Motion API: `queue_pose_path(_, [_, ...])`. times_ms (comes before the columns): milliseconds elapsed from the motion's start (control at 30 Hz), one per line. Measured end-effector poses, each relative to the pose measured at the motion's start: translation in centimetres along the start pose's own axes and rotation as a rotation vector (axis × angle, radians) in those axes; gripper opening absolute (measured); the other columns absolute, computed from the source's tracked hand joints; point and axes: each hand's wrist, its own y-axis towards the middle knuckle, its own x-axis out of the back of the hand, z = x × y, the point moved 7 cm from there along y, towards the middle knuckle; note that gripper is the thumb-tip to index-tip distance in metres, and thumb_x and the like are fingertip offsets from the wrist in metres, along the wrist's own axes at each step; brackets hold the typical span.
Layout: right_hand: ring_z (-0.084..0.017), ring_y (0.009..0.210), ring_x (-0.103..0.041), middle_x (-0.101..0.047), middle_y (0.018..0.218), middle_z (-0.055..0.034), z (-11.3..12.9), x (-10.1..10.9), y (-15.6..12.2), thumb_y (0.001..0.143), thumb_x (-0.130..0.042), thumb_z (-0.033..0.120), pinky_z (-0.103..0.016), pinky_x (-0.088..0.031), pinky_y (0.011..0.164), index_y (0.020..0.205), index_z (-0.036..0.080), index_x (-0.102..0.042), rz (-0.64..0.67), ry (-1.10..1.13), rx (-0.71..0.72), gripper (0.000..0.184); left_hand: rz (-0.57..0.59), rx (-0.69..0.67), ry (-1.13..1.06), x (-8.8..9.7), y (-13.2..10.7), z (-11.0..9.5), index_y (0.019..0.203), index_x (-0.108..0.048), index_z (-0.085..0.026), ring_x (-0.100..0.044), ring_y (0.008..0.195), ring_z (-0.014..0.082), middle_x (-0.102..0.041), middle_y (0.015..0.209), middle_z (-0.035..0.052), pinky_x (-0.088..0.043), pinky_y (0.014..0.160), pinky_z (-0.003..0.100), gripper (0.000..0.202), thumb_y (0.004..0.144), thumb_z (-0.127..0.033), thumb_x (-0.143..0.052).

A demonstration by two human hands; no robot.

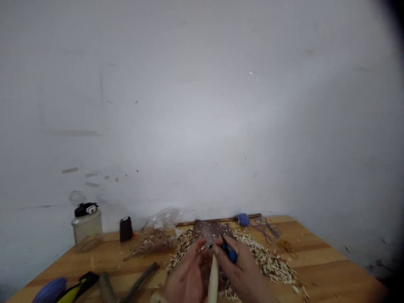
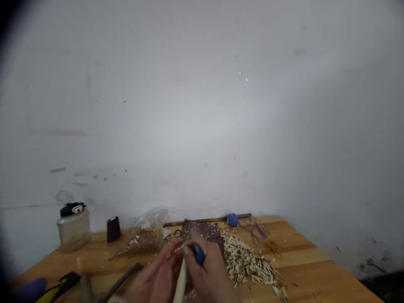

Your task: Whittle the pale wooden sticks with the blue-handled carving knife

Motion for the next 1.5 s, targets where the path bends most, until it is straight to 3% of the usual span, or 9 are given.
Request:
queue_pose_path(67, [-0.012, 0.056, -0.048, -0.054, 0.06, 0.0022, -0.8, 1.5, 0.3, 0.083, -0.045, 0.052, -0.021, -0.038, 0.052, 0.074, 0.019, -0.059, -0.138, -0.031, -0.034, 0.037, -0.27, -0.125, -0.022, 1.6, -0.6, -2.3, 0.084, -0.063, -0.017, -0.062, 0.076, 0.0198, -0.065, 0.078, 0.0041, -0.049, 0.071, 0.033, 0.013, 0.075, -0.026, -0.065])
queue_pose_path(133, [-0.014, 0.055, -0.048, -0.053, 0.057, 0.0016, -1.3, 2.8, 0.6, 0.081, -0.044, 0.055, -0.023, -0.037, 0.052, 0.072, 0.019, -0.057, -0.259, -0.098, -0.025, 0.039, -0.475, -0.549, 0.004, 2.0, -3.3, -6.5, 0.076, -0.062, -0.02, -0.059, 0.071, 0.0138, -0.063, 0.074, -0.0015, -0.047, 0.068, 0.024, 0.003, 0.075, -0.017, -0.062])
queue_pose_path(267, [-0.016, 0.057, -0.052, -0.057, 0.06, -0.0011, -2.1, 2.9, 0.7, 0.083, -0.04, 0.054, -0.026, -0.037, 0.055, 0.071, 0.021, -0.056, -0.308, -0.249, -0.017, 0.039, -0.455, -1.099, 0.495, -2.7, -8.8, -9.4, 0.074, -0.064, -0.023, -0.054, 0.072, 0.0156, -0.062, 0.07, -0.0022, -0.044, 0.074, 0.022, 0.013, 0.068, -0.012, -0.068])
queue_pose_path(433, [-0.017, 0.06, -0.055, -0.061, 0.066, -0.0019, -1.0, -0.2, -0.2, 0.087, -0.04, 0.048, -0.026, -0.037, 0.057, 0.081, 0.021, -0.057, -0.189, -0.271, 0.049, 0.032, -0.429, -0.56, 0.976, -2.5, -5.1, -3.8, 0.103, -0.063, -0.024, -0.056, 0.094, 0.0251, -0.065, 0.101, 0.0069, -0.039, 0.084, 0.03, 0.028, 0.075, -0.028, -0.066])
queue_pose_path(533, [-0.015, 0.059, -0.054, -0.06, 0.066, -0.0009, -0.4, -1.7, -0.6, 0.087, -0.042, 0.048, -0.024, -0.039, 0.056, 0.08, 0.021, -0.056, -0.082, -0.161, 0.044, 0.032, -0.189, -0.403, 1.197, -2.2, -2.7, -1.7, 0.103, -0.064, -0.023, -0.056, 0.077, 0.0222, -0.065, 0.083, 0.0061, -0.039, 0.073, 0.029, 0.026, 0.086, -0.037, -0.05])
queue_pose_path(667, [-0.016, 0.068, -0.058, -0.064, 0.077, -0.0025, -1.0, 0.0, -0.2, 0.084, -0.045, 0.051, -0.024, -0.044, 0.061, 0.09, 0.02, -0.057, -0.125, -0.025, 0.028, 0.034, -0.157, -0.408, 1.278, -1.9, -2.5, -2.4, 0.105, -0.06, -0.022, -0.047, 0.061, 0.0168, -0.055, 0.066, 0.0007, -0.036, 0.064, 0.027, 0.034, 0.089, -0.044, -0.04])
queue_pose_path(867, [-0.018, 0.063, -0.06, -0.066, 0.071, -0.0026, -2.4, 2.9, 0.5, 0.08, -0.049, 0.043, -0.026, -0.045, 0.06, 0.084, 0.021, -0.06, -0.205, -0.383, 0.077, 0.025, -0.216, -0.331, 1.277, -0.9, -2.5, -2.8, 0.107, -0.056, -0.017, -0.043, 0.055, 0.0144, -0.046, 0.058, -0.0033, -0.035, 0.057, 0.025, 0.052, 0.088, -0.057, -0.03])
queue_pose_path(1133, [-0.017, 0.06, -0.064, -0.069, 0.079, -0.0016, -1.4, -1.1, -0.7, 0.072, -0.045, 0.011, -0.023, -0.043, 0.053, 0.092, 0.026, -0.06, -0.174, -0.829, 0.251, 0.03, -0.353, -0.359, 1.523, 1.0, -2.1, -3.4, 0.095, -0.06, -0.02, -0.057, 0.083, 0.0211, -0.067, 0.088, 0.0068, -0.04, 0.075, 0.029, 0.043, 0.088, -0.051, -0.031])
queue_pose_path(1500, [-0.021, 0.071, -0.066, -0.069, 0.079, -0.0033, -2.7, 0.1, 0.5, 0.081, -0.04, 0.023, -0.028, -0.044, 0.061, 0.1, 0.025, -0.056, -0.124, -0.623, 0.046, 0.025, -0.271, -0.436, 1.495, 0.0, -2.6, -4.4, 0.088, -0.056, -0.019, -0.053, 0.064, 0.0176, -0.058, 0.065, 0.0013, -0.037, 0.062, 0.026, 0.041, 0.088, -0.052, -0.032])
